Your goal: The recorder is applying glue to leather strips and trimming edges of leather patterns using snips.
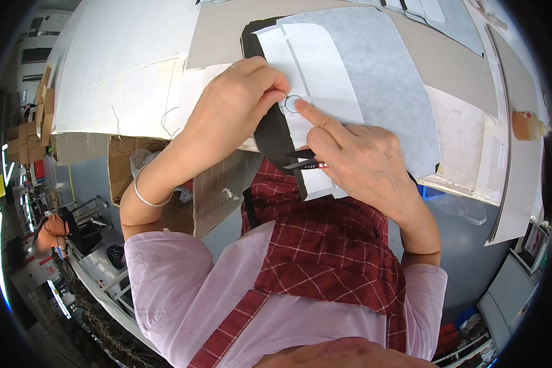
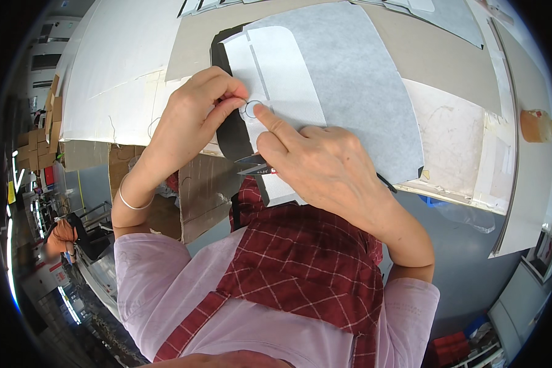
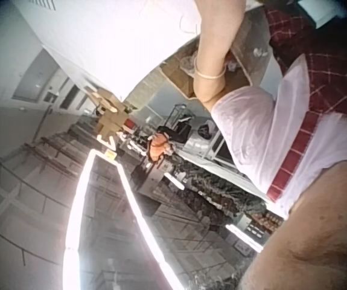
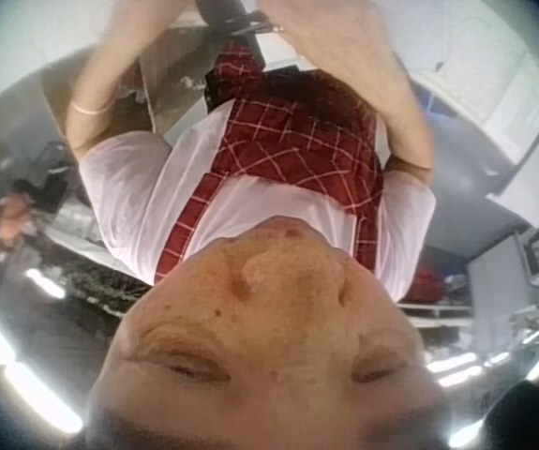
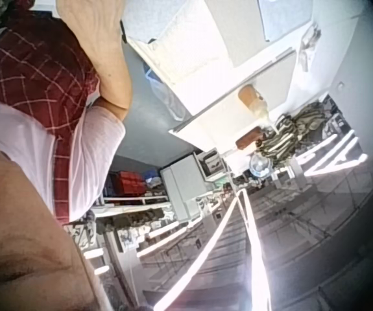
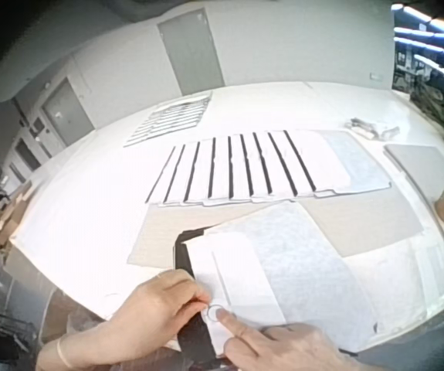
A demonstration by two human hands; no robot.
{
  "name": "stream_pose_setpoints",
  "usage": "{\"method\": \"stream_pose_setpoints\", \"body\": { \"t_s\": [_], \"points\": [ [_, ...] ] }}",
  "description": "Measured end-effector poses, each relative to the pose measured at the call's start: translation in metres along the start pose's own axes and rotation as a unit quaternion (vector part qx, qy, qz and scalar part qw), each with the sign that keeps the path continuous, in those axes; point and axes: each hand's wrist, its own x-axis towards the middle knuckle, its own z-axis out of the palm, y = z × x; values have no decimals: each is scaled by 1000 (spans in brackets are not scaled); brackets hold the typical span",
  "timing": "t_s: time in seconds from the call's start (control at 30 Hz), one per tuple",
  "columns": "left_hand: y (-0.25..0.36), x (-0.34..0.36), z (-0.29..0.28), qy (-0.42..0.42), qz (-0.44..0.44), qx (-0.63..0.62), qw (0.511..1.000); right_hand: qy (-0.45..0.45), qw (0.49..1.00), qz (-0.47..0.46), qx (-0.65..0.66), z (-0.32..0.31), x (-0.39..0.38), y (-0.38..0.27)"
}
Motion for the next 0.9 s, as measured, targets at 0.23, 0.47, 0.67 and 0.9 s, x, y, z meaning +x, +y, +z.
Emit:
{"method": "stream_pose_setpoints", "body": {
  "t_s": [0.23, 0.47, 0.67, 0.9],
  "points": [
    [2, 10, -6, -39, 89, 103, 990, 2, 1000, 0, 0, 0, -1, 0],
    [-2, 1, 6, 2, 35, 36, 999, -2, 1000, 2, -1, 0, 0, 0],
    [0, 2, 1, -19, -17, -53, 998, -19, 999, 25, 3, -2, -1, -3],
    [-4, 1, 4, -21, -9, -34, 999, -12, 999, 28, 16, -1, -1, -2]
  ]
}}
